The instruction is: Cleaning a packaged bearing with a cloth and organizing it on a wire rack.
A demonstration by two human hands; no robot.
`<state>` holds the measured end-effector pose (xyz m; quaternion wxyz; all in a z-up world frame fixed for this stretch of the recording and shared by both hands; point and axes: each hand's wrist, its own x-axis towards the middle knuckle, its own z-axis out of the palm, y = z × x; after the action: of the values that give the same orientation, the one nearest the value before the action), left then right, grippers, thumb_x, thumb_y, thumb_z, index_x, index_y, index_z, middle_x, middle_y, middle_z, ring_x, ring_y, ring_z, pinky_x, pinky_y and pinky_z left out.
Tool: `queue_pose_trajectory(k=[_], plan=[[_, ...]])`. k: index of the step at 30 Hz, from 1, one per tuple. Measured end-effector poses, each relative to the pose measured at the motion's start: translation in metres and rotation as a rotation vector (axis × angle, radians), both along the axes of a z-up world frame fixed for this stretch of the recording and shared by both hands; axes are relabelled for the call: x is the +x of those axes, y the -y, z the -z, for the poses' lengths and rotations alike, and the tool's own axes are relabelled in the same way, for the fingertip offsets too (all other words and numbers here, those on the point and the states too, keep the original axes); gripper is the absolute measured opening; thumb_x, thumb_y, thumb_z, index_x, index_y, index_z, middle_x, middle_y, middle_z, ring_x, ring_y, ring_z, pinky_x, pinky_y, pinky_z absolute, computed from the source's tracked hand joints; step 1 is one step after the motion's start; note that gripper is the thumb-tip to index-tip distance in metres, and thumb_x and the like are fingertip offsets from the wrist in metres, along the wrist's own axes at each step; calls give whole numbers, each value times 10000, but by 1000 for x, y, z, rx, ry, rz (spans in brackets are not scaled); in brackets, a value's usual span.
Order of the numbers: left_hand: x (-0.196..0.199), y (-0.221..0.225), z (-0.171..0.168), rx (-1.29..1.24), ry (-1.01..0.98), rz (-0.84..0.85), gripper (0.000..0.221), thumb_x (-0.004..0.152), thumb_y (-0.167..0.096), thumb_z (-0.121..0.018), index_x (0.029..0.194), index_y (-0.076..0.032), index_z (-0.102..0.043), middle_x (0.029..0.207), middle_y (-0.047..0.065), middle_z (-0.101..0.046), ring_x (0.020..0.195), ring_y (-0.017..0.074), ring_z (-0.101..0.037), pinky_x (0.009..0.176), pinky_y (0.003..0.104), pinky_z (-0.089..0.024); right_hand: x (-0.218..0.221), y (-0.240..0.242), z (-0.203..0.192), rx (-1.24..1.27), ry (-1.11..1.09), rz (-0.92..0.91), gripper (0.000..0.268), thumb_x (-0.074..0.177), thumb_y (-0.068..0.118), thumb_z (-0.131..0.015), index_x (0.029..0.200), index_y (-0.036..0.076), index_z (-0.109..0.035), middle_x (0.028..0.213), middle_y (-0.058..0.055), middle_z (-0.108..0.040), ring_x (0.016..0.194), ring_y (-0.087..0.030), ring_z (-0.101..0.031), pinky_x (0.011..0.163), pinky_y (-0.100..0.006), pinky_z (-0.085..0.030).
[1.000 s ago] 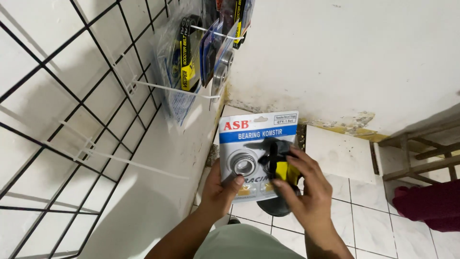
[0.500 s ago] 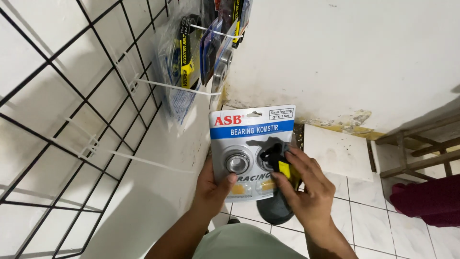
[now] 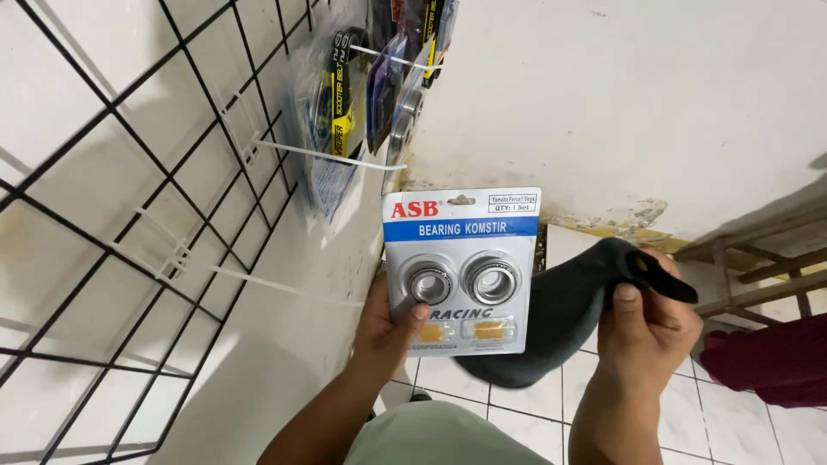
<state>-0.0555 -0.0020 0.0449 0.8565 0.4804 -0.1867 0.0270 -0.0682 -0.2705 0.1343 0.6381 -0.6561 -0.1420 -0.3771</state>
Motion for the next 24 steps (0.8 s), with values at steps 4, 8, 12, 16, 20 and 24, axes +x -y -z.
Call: queue_pose_trajectory(k=[4, 8, 12, 16, 20, 24], plan=[[1, 2, -11, -68, 8, 58, 461, 976, -102, -646, 1392, 0, -474, 1229, 126, -619, 1072, 172, -581, 969, 351, -485, 4, 1, 13, -31, 50, -39, 357, 1018, 164, -648, 1340, 22, -593, 1353, -132, -611, 1189, -180, -591, 1101, -297, -517], [-1, 2, -20, 20, 13, 24, 454, 975, -115, -628, 1397, -14, -492, 1201, 112, -642, 1034, 164, -595, 927, 334, -495, -3, -21, 17, -393, 40, -38, 248, 884, -31, -625, 1106, 53, -698, 1254, -123, -651, 1268, -310, -633, 1144, -434, -568], [0, 2, -26, 20, -47, -18, 474, 961, -173, -639, 1382, -10, -495, 1215, 119, -618, 1084, 187, -571, 970, 351, -456, -15, -54, -6, -782, -19, 28, 231, 754, 34, -799, 977, 94, -812, 1133, -40, -670, 1215, -278, -637, 1060, -371, -568], [5, 6, -18, -71, -240, 75, 448, 926, -101, -632, 1346, -6, -508, 1151, 140, -654, 1038, 204, -598, 945, 383, -478, 9, -36, 8, -701, -12, 203, 87, 802, -54, -802, 833, 24, -781, 1131, -107, -666, 966, -193, -657, 785, -250, -574], [19, 25, 15, -310, -572, 66, 413, 947, -237, -677, 1301, -39, -601, 1080, 185, -709, 908, 296, -700, 786, 456, -589, 34, -3, 34, -361, 52, 139, 204, 890, -91, -756, 1083, -21, -756, 1062, -162, -601, 965, -257, -624, 897, -384, -549], [30, 34, 28, -504, -768, 32, 313, 959, -206, -691, 1238, -87, -615, 1091, 221, -754, 903, 368, -755, 765, 500, -629, 42, 6, 42, -128, 6, 115, 191, 936, -161, -699, 1085, -87, -605, 1114, -153, -559, 1083, -269, -640, 994, -419, -551]])
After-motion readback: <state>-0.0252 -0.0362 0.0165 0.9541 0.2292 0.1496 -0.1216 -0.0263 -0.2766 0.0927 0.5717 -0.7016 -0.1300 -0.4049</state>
